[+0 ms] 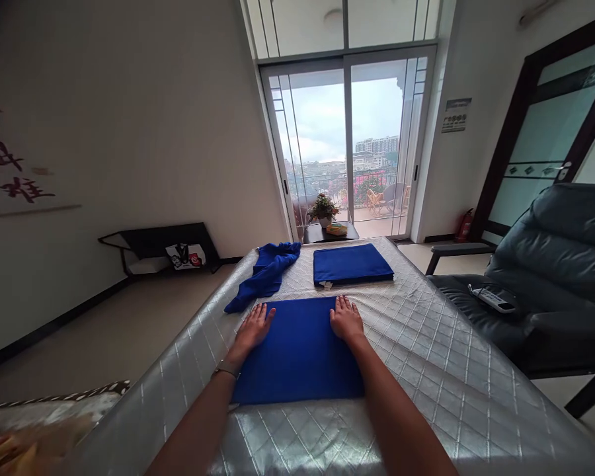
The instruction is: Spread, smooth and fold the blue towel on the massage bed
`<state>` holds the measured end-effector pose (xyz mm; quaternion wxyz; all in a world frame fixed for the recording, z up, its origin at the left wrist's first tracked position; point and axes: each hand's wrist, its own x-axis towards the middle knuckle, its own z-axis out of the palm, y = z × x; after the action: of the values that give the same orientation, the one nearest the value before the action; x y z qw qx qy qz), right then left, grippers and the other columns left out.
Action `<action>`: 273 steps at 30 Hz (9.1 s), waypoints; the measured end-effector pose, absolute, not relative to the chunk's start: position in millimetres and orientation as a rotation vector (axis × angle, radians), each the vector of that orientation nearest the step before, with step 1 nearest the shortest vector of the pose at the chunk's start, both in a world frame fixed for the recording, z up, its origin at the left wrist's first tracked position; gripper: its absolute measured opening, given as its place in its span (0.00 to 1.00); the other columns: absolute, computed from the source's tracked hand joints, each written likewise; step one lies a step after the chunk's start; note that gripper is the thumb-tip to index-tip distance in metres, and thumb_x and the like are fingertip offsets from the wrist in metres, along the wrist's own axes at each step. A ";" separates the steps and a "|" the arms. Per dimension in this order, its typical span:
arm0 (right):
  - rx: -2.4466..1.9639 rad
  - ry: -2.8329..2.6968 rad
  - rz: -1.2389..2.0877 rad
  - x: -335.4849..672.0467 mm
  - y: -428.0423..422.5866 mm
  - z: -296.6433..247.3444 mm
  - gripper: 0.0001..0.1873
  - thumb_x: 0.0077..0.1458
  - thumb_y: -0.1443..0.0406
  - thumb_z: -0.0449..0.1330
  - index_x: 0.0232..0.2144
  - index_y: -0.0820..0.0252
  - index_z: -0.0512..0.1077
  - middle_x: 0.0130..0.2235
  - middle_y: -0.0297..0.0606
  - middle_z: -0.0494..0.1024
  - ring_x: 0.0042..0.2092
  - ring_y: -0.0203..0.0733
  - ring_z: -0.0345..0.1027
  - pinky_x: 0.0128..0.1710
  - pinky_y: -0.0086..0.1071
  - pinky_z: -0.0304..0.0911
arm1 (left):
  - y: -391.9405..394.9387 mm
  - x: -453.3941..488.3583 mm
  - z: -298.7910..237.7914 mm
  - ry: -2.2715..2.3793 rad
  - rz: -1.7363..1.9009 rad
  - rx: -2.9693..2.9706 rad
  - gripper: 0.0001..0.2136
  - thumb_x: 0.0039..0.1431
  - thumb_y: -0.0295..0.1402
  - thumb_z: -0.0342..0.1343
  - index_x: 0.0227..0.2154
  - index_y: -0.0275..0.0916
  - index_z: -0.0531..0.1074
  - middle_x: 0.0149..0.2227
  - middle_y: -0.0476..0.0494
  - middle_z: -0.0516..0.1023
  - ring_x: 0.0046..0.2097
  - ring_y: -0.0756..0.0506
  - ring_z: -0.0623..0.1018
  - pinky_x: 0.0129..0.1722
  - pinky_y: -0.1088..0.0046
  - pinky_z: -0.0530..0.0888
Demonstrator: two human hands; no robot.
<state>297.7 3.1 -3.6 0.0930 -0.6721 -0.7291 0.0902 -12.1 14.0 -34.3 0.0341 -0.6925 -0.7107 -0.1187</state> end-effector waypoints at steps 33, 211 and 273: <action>-2.046 -2.231 0.139 298.0 2.1 0.2 0.35 0.68 0.58 0.35 0.71 0.71 0.46 0.73 0.43 0.45 0.73 0.41 0.33 0.70 0.39 0.32 | -7.2 -23.0 -23.6 -2.226 -0.482 -2.180 0.37 0.71 0.52 0.30 0.66 0.23 0.57 0.68 0.23 0.56 0.70 0.35 0.58 0.67 0.55 0.58; -1.933 -2.307 0.369 303.2 -196.2 5.5 0.35 0.69 0.55 0.38 0.71 0.68 0.44 0.73 0.40 0.39 0.73 0.43 0.29 0.71 0.44 0.29 | -195.2 -5.5 -26.0 -2.100 -0.284 -2.414 0.35 0.70 0.54 0.33 0.71 0.35 0.45 0.72 0.37 0.46 0.72 0.39 0.49 0.70 0.51 0.51; -1.900 -2.377 0.305 314.5 -191.6 32.3 0.32 0.68 0.58 0.42 0.68 0.70 0.57 0.69 0.47 0.56 0.70 0.46 0.48 0.69 0.42 0.45 | -217.3 -9.7 -3.8 -1.906 -1.020 -2.410 0.12 0.67 0.36 0.48 0.37 0.44 0.77 0.40 0.43 0.80 0.44 0.41 0.78 0.49 0.58 0.74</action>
<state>314.5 -191.6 32.3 0.0414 -0.6207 -0.7766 0.0996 -9.7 -217.3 -3.8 -0.0480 -0.7435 -0.5881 -0.3146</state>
